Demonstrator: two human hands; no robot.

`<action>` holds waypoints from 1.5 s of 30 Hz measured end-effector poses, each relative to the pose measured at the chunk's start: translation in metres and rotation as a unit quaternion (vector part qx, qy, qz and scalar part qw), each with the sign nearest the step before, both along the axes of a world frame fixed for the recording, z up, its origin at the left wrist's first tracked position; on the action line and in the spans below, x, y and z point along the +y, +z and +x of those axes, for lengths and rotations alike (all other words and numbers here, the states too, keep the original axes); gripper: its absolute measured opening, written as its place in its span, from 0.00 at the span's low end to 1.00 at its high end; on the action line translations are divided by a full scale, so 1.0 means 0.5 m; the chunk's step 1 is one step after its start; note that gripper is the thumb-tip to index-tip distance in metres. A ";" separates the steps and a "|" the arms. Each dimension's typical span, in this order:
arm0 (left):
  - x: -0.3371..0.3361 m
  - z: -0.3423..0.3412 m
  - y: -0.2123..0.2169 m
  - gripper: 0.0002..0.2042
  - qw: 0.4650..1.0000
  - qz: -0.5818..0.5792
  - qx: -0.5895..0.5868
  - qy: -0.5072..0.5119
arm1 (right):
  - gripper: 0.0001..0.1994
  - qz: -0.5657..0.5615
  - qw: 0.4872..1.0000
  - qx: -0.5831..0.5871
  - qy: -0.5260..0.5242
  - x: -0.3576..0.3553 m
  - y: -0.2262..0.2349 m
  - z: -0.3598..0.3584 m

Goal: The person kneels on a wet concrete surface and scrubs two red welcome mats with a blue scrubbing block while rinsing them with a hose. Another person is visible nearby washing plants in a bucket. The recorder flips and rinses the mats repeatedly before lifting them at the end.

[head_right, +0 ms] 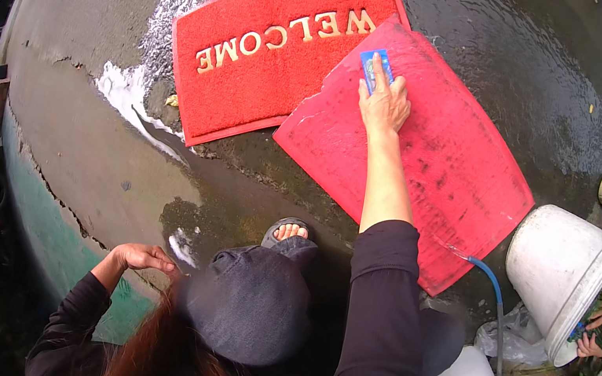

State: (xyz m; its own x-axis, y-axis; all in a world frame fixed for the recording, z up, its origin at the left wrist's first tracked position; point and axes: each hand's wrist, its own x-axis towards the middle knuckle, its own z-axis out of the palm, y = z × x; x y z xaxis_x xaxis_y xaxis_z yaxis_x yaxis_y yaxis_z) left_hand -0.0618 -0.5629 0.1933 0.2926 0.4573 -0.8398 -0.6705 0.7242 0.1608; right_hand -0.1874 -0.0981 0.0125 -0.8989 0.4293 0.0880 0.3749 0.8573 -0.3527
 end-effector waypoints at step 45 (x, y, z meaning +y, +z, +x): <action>0.505 -0.259 -0.392 0.40 0.626 0.032 0.715 -0.309 | 0.32 0.115 0.956 -0.100 -0.251 0.218 -0.056 0.460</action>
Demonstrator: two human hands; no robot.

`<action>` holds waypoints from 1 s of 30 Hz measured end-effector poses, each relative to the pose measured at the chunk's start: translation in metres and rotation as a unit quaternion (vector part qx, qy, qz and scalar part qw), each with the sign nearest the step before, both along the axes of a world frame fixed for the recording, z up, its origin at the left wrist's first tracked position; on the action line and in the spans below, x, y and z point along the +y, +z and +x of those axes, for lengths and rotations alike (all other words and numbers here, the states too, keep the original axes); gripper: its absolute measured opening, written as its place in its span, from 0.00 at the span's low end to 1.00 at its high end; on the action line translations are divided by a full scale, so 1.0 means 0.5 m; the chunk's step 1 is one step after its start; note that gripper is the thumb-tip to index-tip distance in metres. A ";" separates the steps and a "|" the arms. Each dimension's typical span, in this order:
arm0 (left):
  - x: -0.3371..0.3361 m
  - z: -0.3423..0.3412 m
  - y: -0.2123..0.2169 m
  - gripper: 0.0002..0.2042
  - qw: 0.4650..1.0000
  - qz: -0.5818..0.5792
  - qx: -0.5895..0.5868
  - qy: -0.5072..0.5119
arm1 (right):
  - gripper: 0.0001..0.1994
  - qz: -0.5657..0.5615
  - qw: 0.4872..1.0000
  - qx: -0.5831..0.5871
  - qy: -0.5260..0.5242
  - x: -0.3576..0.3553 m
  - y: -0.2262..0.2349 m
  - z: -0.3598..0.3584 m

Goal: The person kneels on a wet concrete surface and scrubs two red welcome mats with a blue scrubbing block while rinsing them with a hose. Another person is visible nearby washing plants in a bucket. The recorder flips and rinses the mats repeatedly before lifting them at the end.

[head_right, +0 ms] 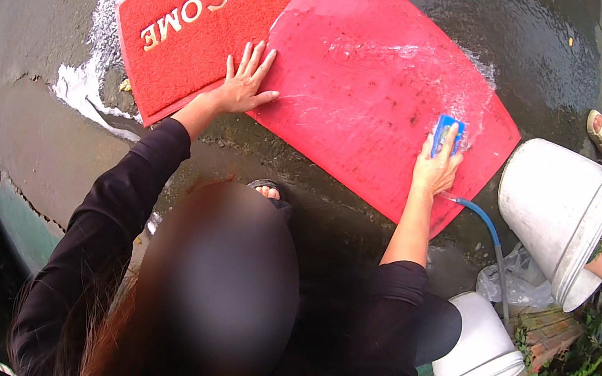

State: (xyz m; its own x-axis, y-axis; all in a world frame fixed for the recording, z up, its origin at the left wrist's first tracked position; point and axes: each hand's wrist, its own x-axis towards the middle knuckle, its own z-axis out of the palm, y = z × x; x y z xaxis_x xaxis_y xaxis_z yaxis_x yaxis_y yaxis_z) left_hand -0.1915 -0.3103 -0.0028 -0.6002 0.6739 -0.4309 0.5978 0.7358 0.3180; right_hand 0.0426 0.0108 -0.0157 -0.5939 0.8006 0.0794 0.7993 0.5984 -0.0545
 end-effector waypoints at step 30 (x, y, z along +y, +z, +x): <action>0.041 0.004 -0.034 0.51 0.993 -0.102 0.018 -0.057 | 0.30 -0.152 0.977 0.104 0.104 -0.032 0.009 -0.496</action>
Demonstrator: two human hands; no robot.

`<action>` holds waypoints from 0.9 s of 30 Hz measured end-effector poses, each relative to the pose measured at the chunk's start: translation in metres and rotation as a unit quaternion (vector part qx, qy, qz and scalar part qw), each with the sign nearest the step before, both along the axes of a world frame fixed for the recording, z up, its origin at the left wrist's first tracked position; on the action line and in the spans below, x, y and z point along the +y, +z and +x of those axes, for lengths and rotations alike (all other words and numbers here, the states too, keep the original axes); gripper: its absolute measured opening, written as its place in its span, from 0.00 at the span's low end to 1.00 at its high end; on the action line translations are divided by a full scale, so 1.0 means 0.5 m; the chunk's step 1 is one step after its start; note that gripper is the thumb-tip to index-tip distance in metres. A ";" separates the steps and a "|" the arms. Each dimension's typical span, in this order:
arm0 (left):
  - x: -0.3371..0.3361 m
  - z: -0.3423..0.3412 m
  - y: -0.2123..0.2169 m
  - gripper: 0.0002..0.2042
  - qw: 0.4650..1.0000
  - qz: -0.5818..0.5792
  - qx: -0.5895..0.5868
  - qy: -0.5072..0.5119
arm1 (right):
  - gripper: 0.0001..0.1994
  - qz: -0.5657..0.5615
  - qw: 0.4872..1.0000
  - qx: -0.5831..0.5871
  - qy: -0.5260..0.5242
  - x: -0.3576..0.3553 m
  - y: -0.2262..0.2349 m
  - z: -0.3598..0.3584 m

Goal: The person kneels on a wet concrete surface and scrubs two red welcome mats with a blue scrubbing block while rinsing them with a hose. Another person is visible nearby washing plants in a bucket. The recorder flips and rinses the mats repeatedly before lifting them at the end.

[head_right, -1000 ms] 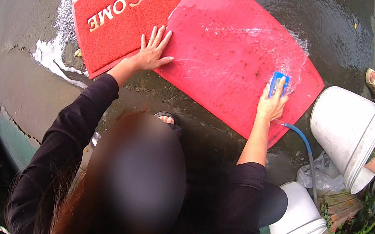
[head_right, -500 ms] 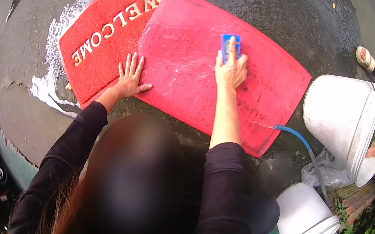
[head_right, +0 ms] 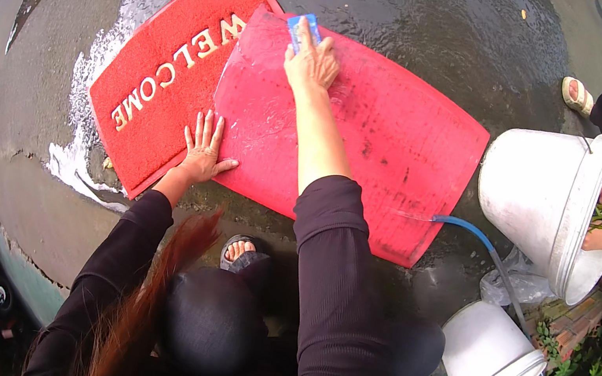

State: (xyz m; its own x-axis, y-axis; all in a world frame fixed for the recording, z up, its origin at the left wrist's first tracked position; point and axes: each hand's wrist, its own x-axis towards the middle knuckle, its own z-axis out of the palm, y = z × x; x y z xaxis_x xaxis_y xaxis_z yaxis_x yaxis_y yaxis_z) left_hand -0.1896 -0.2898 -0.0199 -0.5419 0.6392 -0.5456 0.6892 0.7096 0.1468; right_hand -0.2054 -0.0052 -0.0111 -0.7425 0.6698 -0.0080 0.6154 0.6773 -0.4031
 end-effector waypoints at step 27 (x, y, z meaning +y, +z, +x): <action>-0.008 0.000 -0.012 0.55 1.000 0.006 0.005 0.008 | 0.34 0.085 0.891 -0.119 -0.430 0.127 -0.002 0.525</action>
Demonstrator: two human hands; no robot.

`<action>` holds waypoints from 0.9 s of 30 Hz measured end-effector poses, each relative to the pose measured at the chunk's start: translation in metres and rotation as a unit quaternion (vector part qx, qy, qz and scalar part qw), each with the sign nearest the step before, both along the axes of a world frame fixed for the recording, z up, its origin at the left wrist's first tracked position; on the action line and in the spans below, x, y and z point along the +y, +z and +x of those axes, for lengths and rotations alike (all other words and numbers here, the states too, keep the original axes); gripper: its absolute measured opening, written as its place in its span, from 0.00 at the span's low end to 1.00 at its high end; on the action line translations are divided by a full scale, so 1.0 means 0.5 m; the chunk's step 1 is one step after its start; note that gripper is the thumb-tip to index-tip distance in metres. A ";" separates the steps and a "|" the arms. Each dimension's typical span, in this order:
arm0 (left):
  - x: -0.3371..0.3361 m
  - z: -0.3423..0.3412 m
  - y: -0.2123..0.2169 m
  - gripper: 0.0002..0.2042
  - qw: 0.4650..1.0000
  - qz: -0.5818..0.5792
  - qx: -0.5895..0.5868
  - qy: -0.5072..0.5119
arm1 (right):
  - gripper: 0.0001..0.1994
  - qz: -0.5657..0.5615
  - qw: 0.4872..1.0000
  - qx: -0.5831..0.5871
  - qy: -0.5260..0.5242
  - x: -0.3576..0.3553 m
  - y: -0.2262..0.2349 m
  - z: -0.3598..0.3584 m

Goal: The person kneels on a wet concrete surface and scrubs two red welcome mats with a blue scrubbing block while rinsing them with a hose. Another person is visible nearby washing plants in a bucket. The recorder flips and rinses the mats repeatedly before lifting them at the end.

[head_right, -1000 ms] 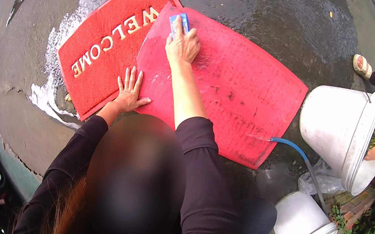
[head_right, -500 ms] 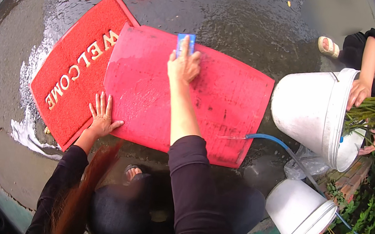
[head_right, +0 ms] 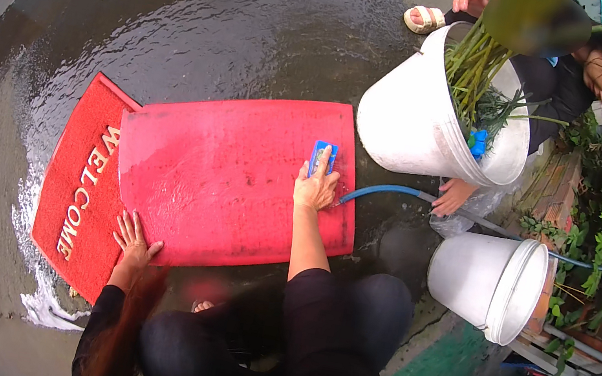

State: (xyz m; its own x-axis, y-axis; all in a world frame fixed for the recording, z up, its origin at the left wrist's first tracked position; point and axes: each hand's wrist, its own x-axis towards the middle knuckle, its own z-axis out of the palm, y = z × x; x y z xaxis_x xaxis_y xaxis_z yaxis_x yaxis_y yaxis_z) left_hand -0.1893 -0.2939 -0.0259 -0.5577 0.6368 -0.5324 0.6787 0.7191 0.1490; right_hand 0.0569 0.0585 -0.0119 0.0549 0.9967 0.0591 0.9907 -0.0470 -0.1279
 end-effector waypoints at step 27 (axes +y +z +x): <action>0.750 0.360 0.569 0.20 0.922 0.161 0.006 -0.352 | 0.32 -0.198 0.859 0.294 0.369 0.073 0.235 0.356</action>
State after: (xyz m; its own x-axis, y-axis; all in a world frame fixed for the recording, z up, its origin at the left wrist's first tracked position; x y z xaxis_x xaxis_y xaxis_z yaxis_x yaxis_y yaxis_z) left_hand -0.0092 0.0810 0.2588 0.0505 0.9674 -0.2481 0.9634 0.0183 0.2675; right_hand 0.2350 0.0949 0.1054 -0.6959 0.7088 -0.1155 0.5399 0.4103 -0.7350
